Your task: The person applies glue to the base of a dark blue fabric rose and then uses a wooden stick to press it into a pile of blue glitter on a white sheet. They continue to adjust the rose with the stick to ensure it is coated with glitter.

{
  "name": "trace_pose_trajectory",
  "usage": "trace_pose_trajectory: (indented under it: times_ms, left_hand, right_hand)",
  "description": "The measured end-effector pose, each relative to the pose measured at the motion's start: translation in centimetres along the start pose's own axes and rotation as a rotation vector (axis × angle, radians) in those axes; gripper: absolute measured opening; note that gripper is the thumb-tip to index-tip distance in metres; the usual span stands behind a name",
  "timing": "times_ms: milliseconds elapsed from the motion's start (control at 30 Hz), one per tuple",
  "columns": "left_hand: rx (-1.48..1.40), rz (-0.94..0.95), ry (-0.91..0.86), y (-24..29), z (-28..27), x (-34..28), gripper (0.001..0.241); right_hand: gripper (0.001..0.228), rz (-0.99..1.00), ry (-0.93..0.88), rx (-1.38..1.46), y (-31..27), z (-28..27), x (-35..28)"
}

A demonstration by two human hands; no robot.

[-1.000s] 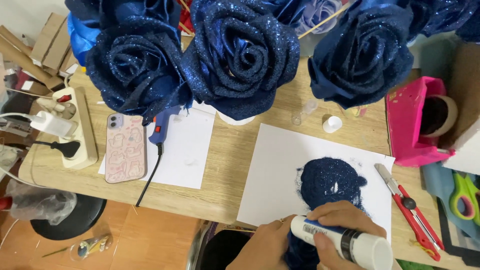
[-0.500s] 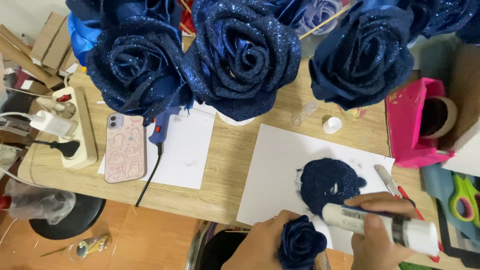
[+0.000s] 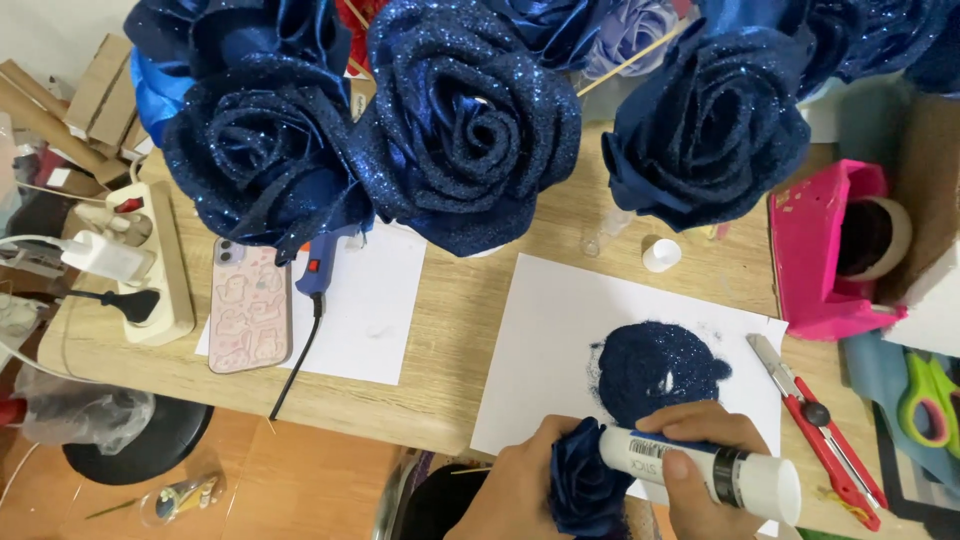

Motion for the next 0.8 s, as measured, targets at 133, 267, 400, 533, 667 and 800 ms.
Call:
trace_pose_trajectory:
  times_ms: [133, 267, 400, 533, 667, 800]
  left_hand:
    - [-0.006, 0.053, 0.011, -0.4, 0.1, 0.4, 0.067]
    - [-0.038, 0.013, -0.017, -0.6, 0.2, 0.5, 0.074]
    - [-0.032, -0.014, -0.023, -1.0, 0.1, 0.5, 0.076]
    - [-0.076, -0.053, -0.002, -0.4, 0.0, 0.2, 0.07]
    - [-0.102, 0.002, 0.026, -0.4, -0.4, 0.0, 0.072]
    - [0.006, 0.038, 0.07, -1.9, 0.0, 0.5, 0.07]
  right_hand:
    - [0.026, 0.026, 0.056, -0.026, 0.4, -0.5, -0.2]
    - [0.026, 0.092, 0.065, 0.071, 1.3, -1.0, -0.5]
    - [0.028, 0.067, 0.067, 0.144, 2.2, -1.6, -0.5]
    - [0.032, 0.096, 0.089, 0.144, 1.5, -1.6, -0.5]
    - [0.023, 0.134, -0.029, 0.163, 1.3, -2.4, -0.1]
    - [0.015, 0.031, -0.055, 0.29, -0.2, -2.8, 0.6]
Point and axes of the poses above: each hand's wrist, its own x-axis towards the middle knuckle, its own z-axis out of the palm, y = z × x, the point moved 5 cm from there along x, towards the middle knuckle, and after that the axes turned 11 degrees about x, right-handed, at the moved point
